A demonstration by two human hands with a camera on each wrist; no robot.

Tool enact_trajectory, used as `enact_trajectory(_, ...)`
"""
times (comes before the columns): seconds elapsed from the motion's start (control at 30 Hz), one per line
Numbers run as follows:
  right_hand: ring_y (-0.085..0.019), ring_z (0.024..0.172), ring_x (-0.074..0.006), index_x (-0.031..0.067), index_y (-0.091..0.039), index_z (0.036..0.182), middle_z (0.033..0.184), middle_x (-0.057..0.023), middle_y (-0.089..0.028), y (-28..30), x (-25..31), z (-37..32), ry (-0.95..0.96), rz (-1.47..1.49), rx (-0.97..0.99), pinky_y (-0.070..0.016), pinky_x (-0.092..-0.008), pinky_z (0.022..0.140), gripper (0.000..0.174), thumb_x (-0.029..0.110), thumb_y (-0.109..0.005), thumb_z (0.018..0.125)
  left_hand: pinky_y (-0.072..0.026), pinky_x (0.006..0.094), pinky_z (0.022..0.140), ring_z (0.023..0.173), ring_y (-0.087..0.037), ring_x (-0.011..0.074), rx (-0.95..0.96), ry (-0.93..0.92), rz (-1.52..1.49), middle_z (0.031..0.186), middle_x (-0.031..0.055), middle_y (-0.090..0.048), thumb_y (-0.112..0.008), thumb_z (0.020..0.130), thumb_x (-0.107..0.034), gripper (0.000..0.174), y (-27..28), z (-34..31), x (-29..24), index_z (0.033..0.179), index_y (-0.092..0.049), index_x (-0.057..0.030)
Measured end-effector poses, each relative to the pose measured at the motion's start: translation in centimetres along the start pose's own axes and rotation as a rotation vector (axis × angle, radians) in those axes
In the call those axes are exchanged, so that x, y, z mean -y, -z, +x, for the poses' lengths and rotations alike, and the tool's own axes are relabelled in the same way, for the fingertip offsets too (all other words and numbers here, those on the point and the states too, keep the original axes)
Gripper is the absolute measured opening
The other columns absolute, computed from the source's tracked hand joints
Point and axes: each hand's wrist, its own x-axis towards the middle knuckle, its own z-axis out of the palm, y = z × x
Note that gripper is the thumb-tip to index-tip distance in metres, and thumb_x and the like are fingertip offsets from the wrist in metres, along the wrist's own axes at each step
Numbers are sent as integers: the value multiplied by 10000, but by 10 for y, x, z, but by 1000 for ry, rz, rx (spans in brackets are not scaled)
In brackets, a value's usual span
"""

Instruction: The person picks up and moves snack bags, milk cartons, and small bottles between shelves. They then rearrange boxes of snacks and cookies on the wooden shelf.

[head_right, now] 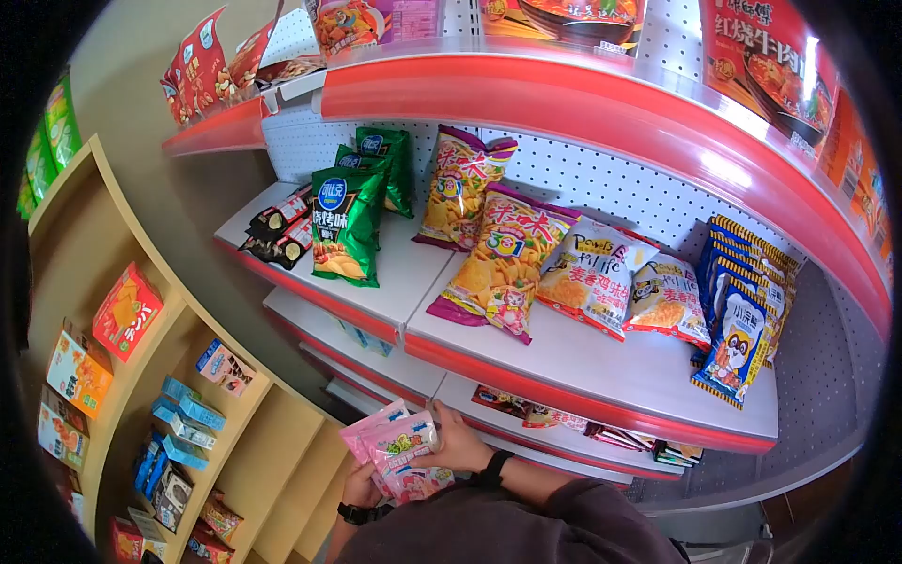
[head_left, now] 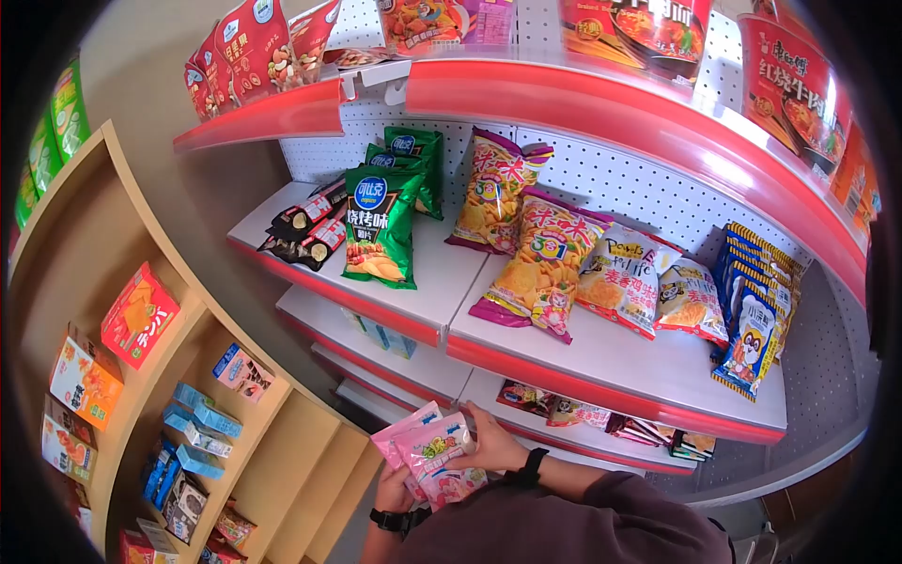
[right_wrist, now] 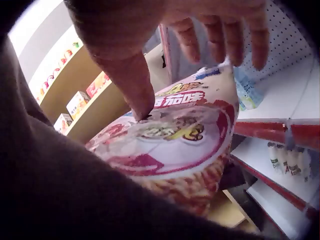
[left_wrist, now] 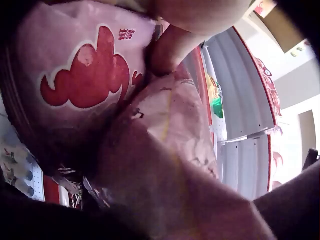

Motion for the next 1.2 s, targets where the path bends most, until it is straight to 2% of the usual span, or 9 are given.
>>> enact_trajectory(0.17, -620, 1155, -216, -19, -469, 1369, 1279, -149, -634, 13, 6, -3, -153, 433, 450, -493, -359, 1007, 804, 359, -869, 783, -428, 495, 1102, 1299, -530, 342, 50, 50, -60, 1437, 187, -520, -475, 1031, -239, 499, -10, -10, 11, 1467, -400, -9)
enact_trajectory(0.47, -649, 1061, -146, 2, -553, 1278, 1159, -96, -695, 27, 6, -24, 28, 374, 352, -532, -307, 915, 632, 250, -873, 792, -398, 507, 1123, 1345, -482, 357, 228, -105, -64, 1493, 197, -458, -452, 1001, -538, 733, -52, -36, 10, 1496, -355, -7)
enact_trajectory(0.57, -639, 984, -135, 25, -594, 1156, 1048, -107, -698, 40, 11, -37, -46, 443, 288, -510, -303, 834, 563, 359, -865, 792, -410, 476, 1115, 1339, -500, 305, 342, -208, -124, 1471, 178, -489, -577, 985, -461, 695, -99, -49, -10, 1488, -387, -21)
enact_trajectory(0.67, -614, 957, -101, 22, -600, 1091, 1014, -102, -689, 46, 11, -49, -24, 505, 174, -501, -289, 803, 518, 368, -857, 804, -423, 466, 1104, 1313, -517, 303, 307, -103, 355, 1437, 167, -512, -674, 944, -311, 666, -101, -48, -11, 1465, -395, -5)
enact_trajectory(0.8, -635, 1006, -144, 9, -564, 1162, 1075, -128, -681, 67, 32, -65, 10, 484, 116, -511, -312, 842, 567, 352, -850, 813, -503, 352, 1003, 1173, -610, 210, 316, -102, 612, 1294, 114, -612, -809, 805, -33, 671, -124, -53, -13, 1382, -472, 29)
enact_trajectory(0.97, -635, 1136, -263, 3, -492, 1272, 1240, -200, -625, 100, 68, -88, 272, 344, 25, -497, -375, 948, 685, 329, -860, 794, -521, 369, 983, 1155, -617, 215, 326, -272, 635, 1267, 128, -618, -839, 765, -28, 678, -167, -49, -27, 1342, -490, 36)
enact_trajectory(1.0, -625, 1127, -339, 14, -475, 1313, 1278, -217, -600, 102, 67, -91, 253, 341, 27, -493, -416, 953, 723, 296, -865, 774, -524, 371, 982, 1157, -614, 218, 346, -268, 591, 1269, 131, -613, -850, 750, -27, 692, -171, -47, -29, 1336, -488, 38)
enact_trajectory(1.1, -627, 1068, -372, 24, -496, 1317, 1255, -201, -612, 107, 59, -98, 328, 161, -105, -502, -427, 922, 683, 212, -852, 765, -520, 374, 991, 1170, -607, 227, 403, -291, 655, 1263, 128, -620, -884, 723, -64, 735, -181, -34, -31, 1335, -491, 42)
enact_trajectory(1.2, -627, 1018, -377, 37, -565, 1250, 1188, -174, -646, 134, 70, -102, 491, 84, -244, -513, -427, 885, 576, 121, -830, 745, -520, 386, 943, 1097, -637, 254, 544, -650, 1000, 1186, 134, -651, -919, 692, -153, 675, -207, -13, -40, 1254, -580, 5)
